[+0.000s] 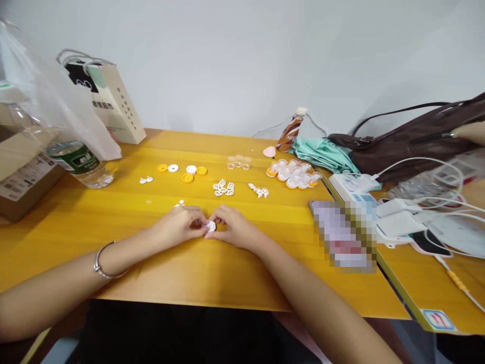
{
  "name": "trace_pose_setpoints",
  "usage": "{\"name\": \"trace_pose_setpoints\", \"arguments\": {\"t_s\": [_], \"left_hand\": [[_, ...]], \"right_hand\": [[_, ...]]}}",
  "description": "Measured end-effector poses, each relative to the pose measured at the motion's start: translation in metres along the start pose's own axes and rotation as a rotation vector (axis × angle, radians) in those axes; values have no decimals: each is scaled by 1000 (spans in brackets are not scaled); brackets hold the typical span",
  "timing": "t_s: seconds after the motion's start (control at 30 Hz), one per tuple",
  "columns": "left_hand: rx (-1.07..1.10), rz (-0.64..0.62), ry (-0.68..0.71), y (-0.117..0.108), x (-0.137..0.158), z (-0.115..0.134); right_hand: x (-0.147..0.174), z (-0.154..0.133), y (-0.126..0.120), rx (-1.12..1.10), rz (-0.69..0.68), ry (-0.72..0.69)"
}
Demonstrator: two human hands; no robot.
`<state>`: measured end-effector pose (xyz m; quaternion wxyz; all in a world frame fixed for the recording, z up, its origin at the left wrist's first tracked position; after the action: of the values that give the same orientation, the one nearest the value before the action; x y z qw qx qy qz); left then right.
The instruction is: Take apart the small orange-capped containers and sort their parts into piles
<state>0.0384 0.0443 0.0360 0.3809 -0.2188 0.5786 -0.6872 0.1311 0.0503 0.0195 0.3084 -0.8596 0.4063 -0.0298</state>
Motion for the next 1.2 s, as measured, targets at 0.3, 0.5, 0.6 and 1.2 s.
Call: {"name": "trace_pose_setpoints", "arguments": {"t_s": [0.3, 0.5, 0.6, 1.2], "left_hand": [[-289, 45, 192, 1, 3, 14], [-247, 165, 48, -33, -3, -34], [-234, 110, -44, -39, -6, -61], [-84, 120, 78, -27, 0, -20]], "right_hand": [[0, 1, -1, -13, 13, 26], [0, 4, -1, -24, 14, 71], [1, 5, -2, -21, 13, 84], [1, 5, -2, -49, 14, 92]]}}
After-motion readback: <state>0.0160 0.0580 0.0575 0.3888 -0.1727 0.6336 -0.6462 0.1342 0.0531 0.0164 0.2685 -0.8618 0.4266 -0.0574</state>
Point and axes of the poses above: each hand's wrist, its own x-axis away from the middle knuckle, its own y-axis out of the palm, z = x × y, the point moved 8 cm from there along -x, towards the middle knuckle, and after that the axes turned 13 degrees about -x, right-handed, at the moved point
